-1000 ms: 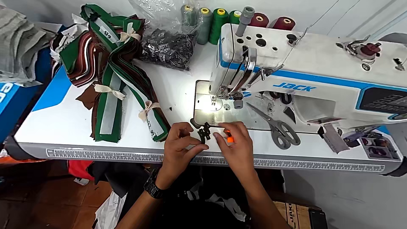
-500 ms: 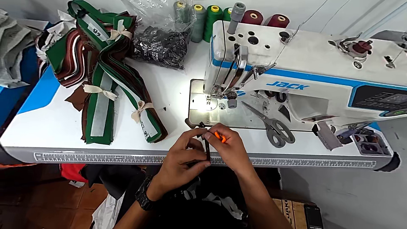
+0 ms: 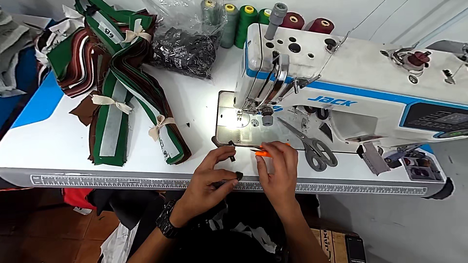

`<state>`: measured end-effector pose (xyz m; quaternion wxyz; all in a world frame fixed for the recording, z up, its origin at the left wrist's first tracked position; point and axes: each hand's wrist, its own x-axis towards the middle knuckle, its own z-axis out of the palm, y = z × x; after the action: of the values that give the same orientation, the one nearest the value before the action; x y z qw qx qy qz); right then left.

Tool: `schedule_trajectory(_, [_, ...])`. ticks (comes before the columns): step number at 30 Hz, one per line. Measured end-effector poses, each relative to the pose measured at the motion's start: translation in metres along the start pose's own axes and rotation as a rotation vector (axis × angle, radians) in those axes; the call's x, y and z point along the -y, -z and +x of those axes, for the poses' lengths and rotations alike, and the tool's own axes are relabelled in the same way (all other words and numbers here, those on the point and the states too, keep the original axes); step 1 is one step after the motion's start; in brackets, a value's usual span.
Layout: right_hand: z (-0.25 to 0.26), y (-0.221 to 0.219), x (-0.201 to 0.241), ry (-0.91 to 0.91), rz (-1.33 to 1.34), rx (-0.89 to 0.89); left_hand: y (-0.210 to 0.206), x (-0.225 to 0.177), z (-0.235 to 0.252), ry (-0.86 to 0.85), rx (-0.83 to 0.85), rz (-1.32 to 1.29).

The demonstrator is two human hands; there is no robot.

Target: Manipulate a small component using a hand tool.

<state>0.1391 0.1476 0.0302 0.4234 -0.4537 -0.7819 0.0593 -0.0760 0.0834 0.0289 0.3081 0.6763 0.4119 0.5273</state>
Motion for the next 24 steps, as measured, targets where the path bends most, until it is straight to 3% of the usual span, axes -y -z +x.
schedule_trajectory(4, [0.0, -0.005, 0.002, -0.054, -0.002, -0.004, -0.001, -0.005, 0.004, 0.063, -0.135, 0.162])
schedule_trajectory(12, [-0.003, -0.003, -0.003, -0.1, 0.044, 0.009, 0.003, -0.011, 0.005, 0.206, -0.103, -0.285])
schedule_trajectory(24, [-0.002, -0.012, 0.008, 0.087, 0.039, -0.034, -0.003, -0.001, 0.001, 0.031, -0.071, -0.089])
